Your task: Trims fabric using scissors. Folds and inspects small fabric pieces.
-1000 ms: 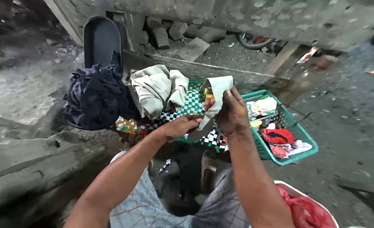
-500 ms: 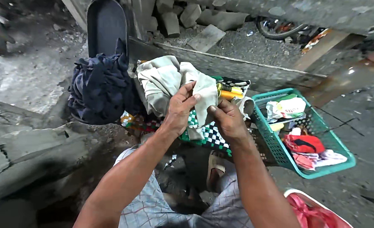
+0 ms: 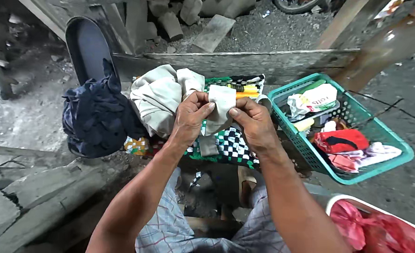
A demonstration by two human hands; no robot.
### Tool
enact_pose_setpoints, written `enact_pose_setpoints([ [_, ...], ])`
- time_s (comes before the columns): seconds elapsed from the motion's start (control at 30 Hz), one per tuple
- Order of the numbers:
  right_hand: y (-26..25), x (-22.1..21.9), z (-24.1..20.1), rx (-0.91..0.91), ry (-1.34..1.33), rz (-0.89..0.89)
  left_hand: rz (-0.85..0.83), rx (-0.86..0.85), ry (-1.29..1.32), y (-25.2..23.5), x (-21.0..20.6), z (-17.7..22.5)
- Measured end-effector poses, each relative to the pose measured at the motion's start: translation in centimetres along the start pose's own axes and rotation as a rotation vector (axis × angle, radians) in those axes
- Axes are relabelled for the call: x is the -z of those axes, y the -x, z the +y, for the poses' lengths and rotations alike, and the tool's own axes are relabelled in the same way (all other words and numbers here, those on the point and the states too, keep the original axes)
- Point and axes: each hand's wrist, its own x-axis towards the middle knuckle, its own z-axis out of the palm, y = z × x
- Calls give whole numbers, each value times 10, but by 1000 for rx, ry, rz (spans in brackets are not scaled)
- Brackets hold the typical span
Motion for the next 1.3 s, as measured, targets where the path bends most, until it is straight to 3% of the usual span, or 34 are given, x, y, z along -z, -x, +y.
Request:
enact_pose_setpoints([
  [0.63,1,-9,10,91,118,37,-67,-56,-119,7,17,4],
  [0.87,2,-9,10,99,117,14,-49,-99,6,-6,21,-7],
  [1.3,4,-8,7,133,107,-24,-124,-219,-160,-7,21,-12],
])
